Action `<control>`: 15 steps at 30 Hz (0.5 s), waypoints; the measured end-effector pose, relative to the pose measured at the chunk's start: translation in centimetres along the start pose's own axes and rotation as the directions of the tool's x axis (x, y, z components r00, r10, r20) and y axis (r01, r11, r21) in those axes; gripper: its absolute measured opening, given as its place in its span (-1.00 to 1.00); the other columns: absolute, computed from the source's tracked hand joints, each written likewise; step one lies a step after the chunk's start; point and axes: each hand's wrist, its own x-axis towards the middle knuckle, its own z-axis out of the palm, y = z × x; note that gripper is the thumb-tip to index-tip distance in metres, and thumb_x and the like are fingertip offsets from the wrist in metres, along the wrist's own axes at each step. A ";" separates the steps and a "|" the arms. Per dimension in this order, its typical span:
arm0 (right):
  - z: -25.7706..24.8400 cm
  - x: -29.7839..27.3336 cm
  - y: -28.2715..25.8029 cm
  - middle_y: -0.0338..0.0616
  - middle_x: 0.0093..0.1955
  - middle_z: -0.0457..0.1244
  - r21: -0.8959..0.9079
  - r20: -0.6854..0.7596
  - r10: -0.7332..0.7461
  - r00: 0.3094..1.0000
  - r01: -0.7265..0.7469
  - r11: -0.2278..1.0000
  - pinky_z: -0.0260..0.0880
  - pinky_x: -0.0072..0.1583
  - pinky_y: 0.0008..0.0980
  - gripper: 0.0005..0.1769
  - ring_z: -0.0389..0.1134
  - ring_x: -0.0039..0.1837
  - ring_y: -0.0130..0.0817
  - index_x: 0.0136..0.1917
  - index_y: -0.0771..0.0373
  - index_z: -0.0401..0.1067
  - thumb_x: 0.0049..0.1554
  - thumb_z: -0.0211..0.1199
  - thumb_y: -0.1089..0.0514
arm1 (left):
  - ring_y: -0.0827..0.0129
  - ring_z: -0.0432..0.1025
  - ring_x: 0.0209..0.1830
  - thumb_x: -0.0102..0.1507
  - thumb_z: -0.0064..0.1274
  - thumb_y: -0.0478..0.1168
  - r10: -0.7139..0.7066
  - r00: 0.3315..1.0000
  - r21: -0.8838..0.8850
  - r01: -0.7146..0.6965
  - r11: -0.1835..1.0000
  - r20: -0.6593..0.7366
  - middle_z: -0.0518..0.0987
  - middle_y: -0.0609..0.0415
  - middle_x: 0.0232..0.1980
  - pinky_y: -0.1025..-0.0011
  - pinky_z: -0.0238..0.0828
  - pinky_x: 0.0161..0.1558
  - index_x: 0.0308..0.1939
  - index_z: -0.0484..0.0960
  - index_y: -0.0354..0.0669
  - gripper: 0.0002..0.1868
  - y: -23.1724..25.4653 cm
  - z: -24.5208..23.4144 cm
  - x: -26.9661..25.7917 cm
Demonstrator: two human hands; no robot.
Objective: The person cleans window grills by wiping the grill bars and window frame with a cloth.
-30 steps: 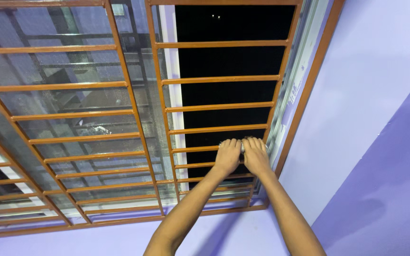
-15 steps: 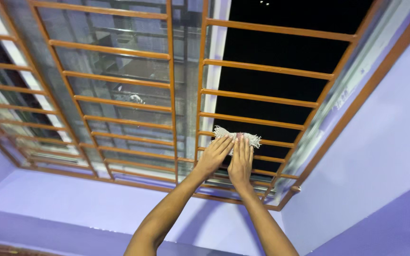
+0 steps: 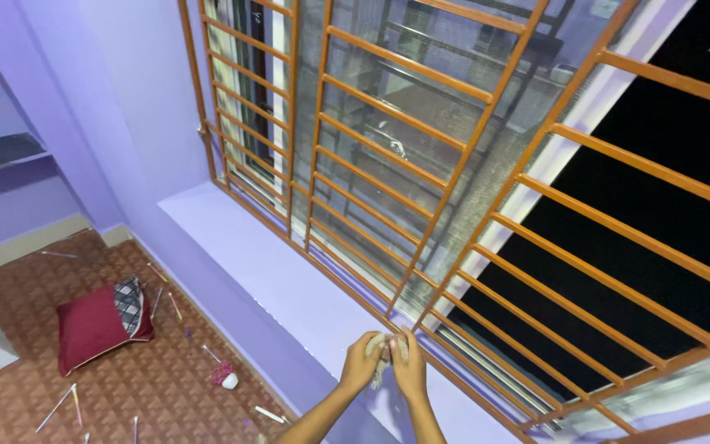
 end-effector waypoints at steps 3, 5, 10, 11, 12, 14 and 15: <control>1.6 -1.8 -0.9 0.05 0.25 0.39 0.408 0.305 0.237 0.922 -0.352 0.842 0.38 0.32 -0.21 -0.44 0.41 0.28 -0.16 0.43 0.23 0.37 0.19 0.33 0.09 | 0.27 0.62 -0.22 0.35 0.01 -0.19 -0.389 0.921 -0.272 0.377 0.885 0.013 0.72 -0.03 -0.18 0.36 0.57 -0.15 0.00 0.65 -0.26 -0.75 -4.0 -3.5 -1.5; 1.5 -2.9 -1.8 -0.02 0.24 0.36 0.583 0.580 0.320 0.749 -0.656 0.479 0.40 0.29 -0.28 -0.14 0.38 0.28 -0.21 0.53 0.03 0.15 0.01 0.39 0.27 | 0.31 0.60 -0.26 0.39 -0.03 -0.13 -0.605 0.787 -0.429 0.590 0.684 0.119 0.69 -0.03 -0.19 0.36 0.57 -0.19 -0.03 0.66 -0.27 -0.72 -5.6 -5.6 -2.4; 3.8 -4.0 -2.3 0.05 0.16 0.38 0.704 0.546 0.413 0.729 -0.666 0.245 0.48 0.06 -0.24 -0.19 0.46 0.09 -0.23 0.48 0.14 0.13 0.01 0.34 0.28 | 0.30 0.58 -0.18 0.36 -0.05 -0.10 -0.627 0.609 -0.627 0.742 0.236 0.485 0.70 0.03 -0.10 0.35 0.57 -0.16 0.11 0.58 -0.09 -0.70 -4.7 -9.6 -2.1; 4.4 -4.0 -2.1 0.11 0.13 0.38 0.774 0.444 0.483 0.754 -0.595 0.216 0.47 -0.03 -0.23 -0.29 0.48 0.02 -0.20 0.43 0.32 0.18 0.05 0.34 0.28 | 0.30 0.58 -0.17 0.34 -0.02 -0.11 -0.616 0.604 -0.584 0.765 0.271 0.506 0.69 0.04 -0.08 0.35 0.56 -0.15 0.14 0.54 -0.03 -0.69 -3.8 -10.0 -1.8; 4.4 -4.4 -1.9 0.11 0.13 0.38 0.783 0.425 0.500 0.754 -0.584 0.214 0.47 -0.03 -0.23 -0.29 0.48 0.02 -0.20 0.43 0.32 0.18 0.05 0.34 0.28 | 0.31 0.58 -0.15 0.32 0.01 -0.11 -0.604 0.592 -0.529 0.791 0.307 0.534 0.68 0.05 -0.07 0.35 0.56 -0.13 0.17 0.50 0.02 -0.67 -2.6 -10.3 -1.6; 4.0 -3.5 -2.4 0.15 -0.07 0.41 0.491 0.242 0.657 0.714 -0.674 0.552 0.14 -0.24 -0.29 -0.48 0.24 -0.22 -0.26 0.28 0.52 0.55 0.25 0.37 0.03 | 0.32 0.57 -0.12 0.29 0.08 -0.12 -0.569 0.616 -0.417 0.788 0.453 0.545 0.66 0.08 -0.04 0.36 0.55 -0.11 0.22 0.43 0.13 -0.59 -0.2 -10.5 -0.7; 3.9 -3.0 -3.1 0.15 -0.07 0.41 0.494 0.226 0.672 0.705 -0.677 0.545 0.14 -0.24 -0.29 -0.48 0.24 -0.22 -0.26 0.28 0.52 0.55 0.25 0.37 0.03 | 0.33 0.56 -0.10 0.27 0.11 -0.13 -0.517 0.672 -0.332 0.725 0.603 0.530 0.64 0.09 -0.02 0.37 0.55 -0.10 0.25 0.39 0.19 -0.54 0.6 -10.4 -0.4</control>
